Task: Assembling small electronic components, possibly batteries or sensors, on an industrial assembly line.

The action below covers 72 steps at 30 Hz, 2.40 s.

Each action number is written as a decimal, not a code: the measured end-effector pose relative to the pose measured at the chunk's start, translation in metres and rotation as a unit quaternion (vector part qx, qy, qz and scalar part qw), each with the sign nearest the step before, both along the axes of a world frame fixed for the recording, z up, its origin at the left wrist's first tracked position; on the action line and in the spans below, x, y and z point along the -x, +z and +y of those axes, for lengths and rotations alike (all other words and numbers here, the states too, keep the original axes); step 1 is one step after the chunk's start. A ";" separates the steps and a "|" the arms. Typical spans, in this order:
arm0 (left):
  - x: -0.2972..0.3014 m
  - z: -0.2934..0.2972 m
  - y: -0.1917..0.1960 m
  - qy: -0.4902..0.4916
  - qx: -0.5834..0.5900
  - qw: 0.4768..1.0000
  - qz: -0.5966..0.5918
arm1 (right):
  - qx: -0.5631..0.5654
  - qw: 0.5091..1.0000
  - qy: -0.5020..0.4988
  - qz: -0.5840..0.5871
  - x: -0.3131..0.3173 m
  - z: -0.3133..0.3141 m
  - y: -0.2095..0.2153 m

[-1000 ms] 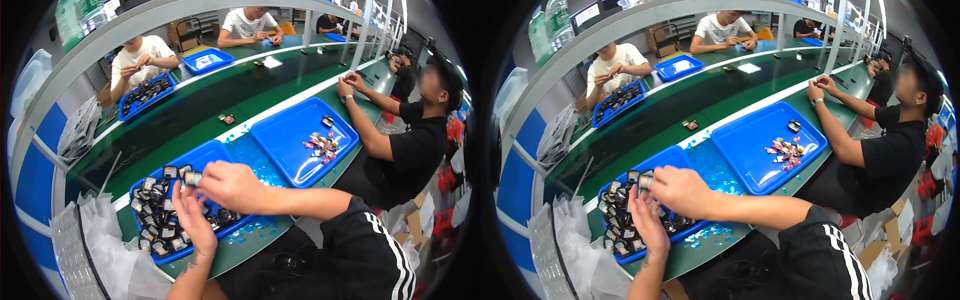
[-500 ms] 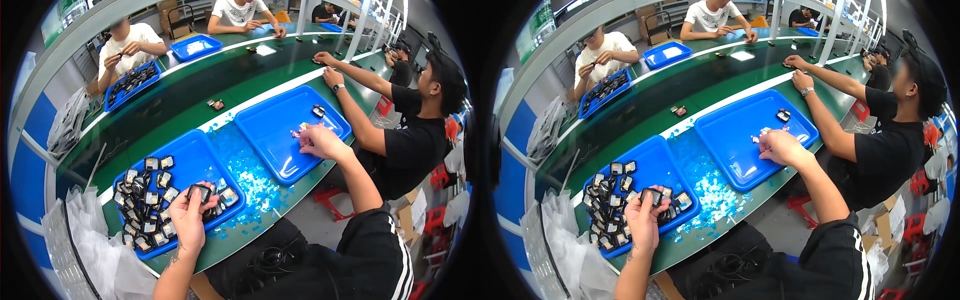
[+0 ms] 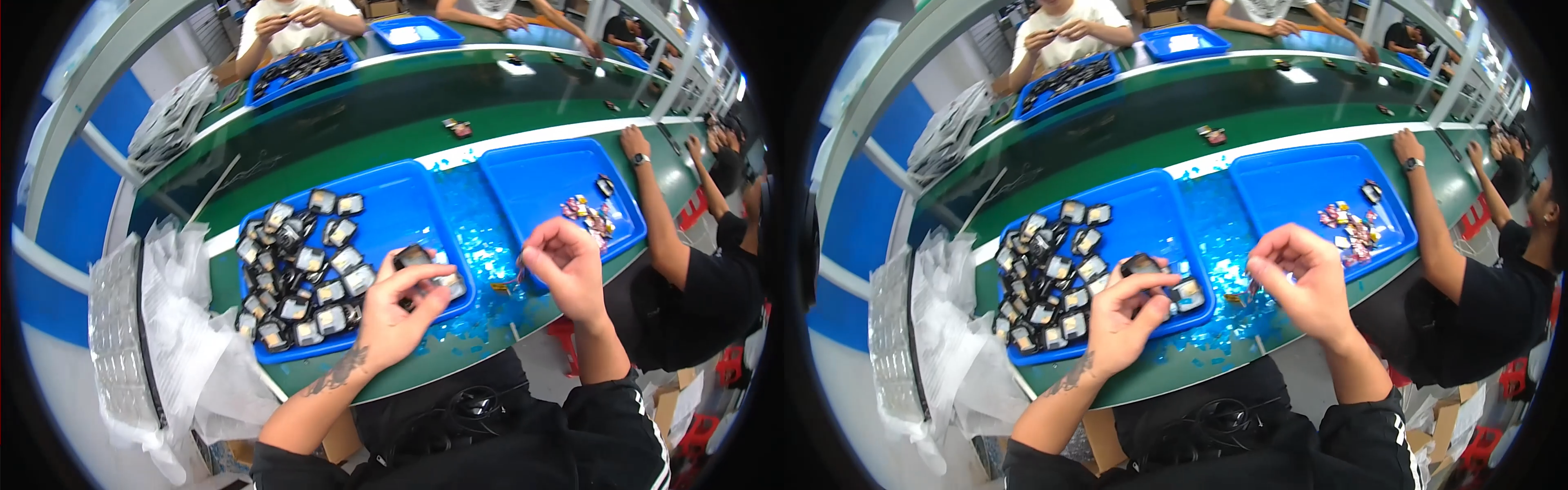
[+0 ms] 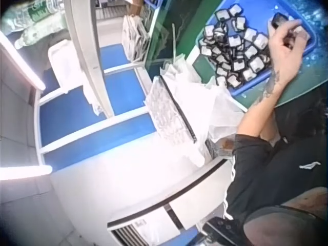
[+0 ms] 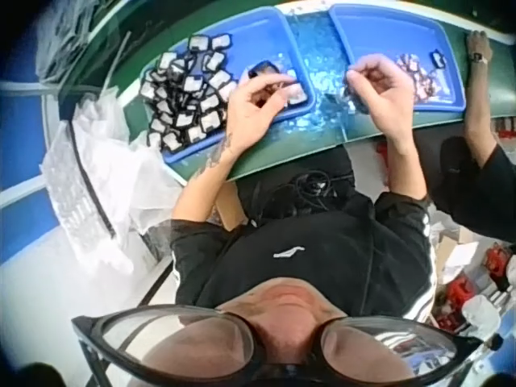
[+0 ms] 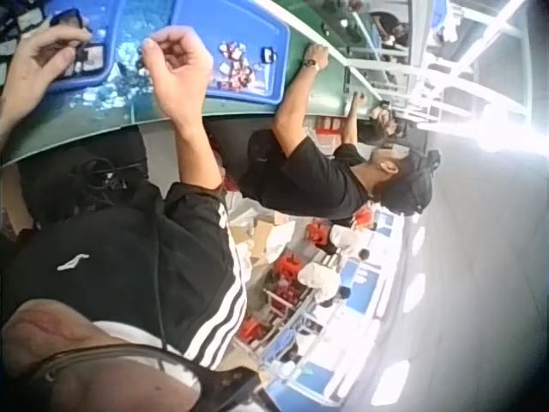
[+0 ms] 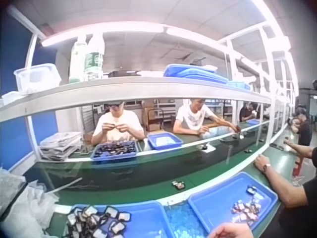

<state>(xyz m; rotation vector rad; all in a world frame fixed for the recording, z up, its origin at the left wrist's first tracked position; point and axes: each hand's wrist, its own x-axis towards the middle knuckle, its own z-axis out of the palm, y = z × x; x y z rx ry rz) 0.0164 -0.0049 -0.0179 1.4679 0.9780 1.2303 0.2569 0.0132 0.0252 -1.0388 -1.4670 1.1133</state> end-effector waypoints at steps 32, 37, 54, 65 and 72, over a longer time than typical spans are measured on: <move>-0.003 -0.006 0.002 0.007 -0.002 0.999 0.054 | -0.219 0.943 0.021 -0.251 0.061 -0.007 -0.010; -0.002 0.000 -0.002 -0.015 0.102 0.994 -0.030 | -0.333 0.913 -0.030 -0.232 0.060 -0.012 -0.025; -0.001 -0.001 0.003 -0.128 0.136 0.968 -0.166 | -0.037 0.984 0.070 0.158 0.044 -0.002 -0.034; -0.004 -0.006 0.006 -0.074 0.077 0.975 -0.195 | -0.122 0.975 0.005 -0.183 0.074 -0.010 0.004; -0.001 -0.003 0.007 -0.111 0.063 0.980 -0.151 | -0.170 0.960 -0.001 -0.221 0.071 -0.008 0.008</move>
